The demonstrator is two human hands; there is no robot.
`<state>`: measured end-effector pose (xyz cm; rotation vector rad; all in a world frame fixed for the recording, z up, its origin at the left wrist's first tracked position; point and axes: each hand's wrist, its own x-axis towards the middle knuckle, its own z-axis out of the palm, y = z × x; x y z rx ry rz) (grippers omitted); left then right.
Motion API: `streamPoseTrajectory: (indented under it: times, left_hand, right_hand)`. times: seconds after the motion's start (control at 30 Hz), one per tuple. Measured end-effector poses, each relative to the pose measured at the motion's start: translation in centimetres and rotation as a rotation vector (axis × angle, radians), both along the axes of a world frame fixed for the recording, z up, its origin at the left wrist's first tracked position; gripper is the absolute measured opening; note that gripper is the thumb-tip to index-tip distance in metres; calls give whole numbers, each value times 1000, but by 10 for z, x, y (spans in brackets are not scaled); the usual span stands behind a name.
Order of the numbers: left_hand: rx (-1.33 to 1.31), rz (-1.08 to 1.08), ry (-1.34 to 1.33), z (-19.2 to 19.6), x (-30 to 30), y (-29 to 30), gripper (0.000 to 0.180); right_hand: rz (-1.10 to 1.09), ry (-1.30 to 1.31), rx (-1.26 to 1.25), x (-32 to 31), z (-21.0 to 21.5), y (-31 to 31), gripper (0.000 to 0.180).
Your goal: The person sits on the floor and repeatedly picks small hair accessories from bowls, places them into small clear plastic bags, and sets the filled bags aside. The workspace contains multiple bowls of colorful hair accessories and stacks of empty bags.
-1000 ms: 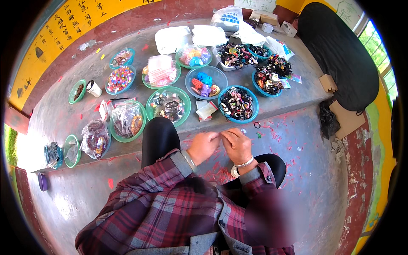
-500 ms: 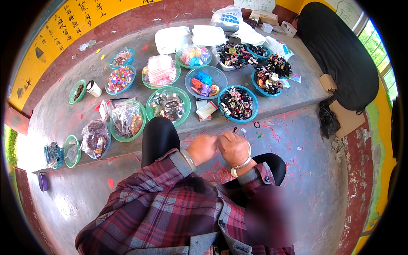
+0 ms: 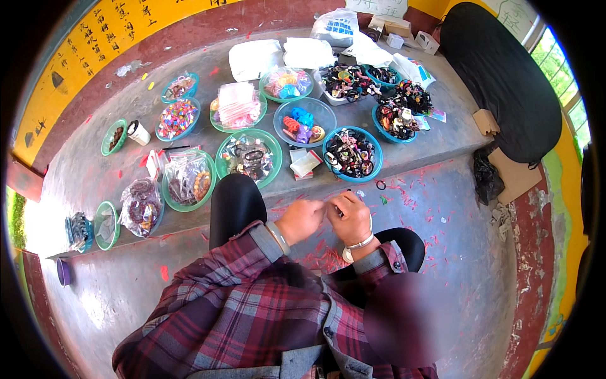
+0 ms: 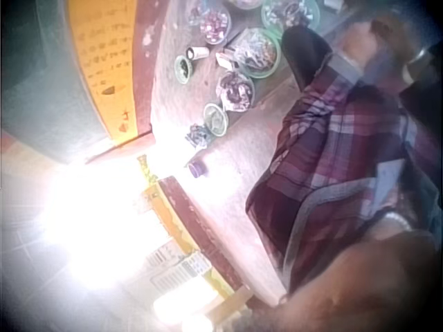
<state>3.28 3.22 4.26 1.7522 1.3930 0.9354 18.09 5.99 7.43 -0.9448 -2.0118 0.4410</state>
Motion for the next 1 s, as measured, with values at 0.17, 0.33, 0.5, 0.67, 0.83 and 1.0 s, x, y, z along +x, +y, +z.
streamPoseTrajectory:
  times: [0.17,0.33,0.5,0.67,0.83,1.0]
  left_hand:
    - [37,-16,19,4,-2,0,14]
    - [153,-21,75,6,-3,-1,15]
    - [188,-31,104,-1,-4,0,16]
    - [34,-8,31,9,-5,-1,19]
    - [-104,-12,-39,8,-8,0,19]
    - [-342,16,-416,-3,-18,3,22]
  right_hand:
    - [30,30,-100,1,-1,1,11]
    - [32,-93,-15,1,1,-1,13]
    - [9,-77,-23,0,1,-1,11]
    - [12,59,-184,2,-7,4,6]
    - [23,191,-400,7,-13,8,4]
    - [-33,426,-606,19,-16,23,2]
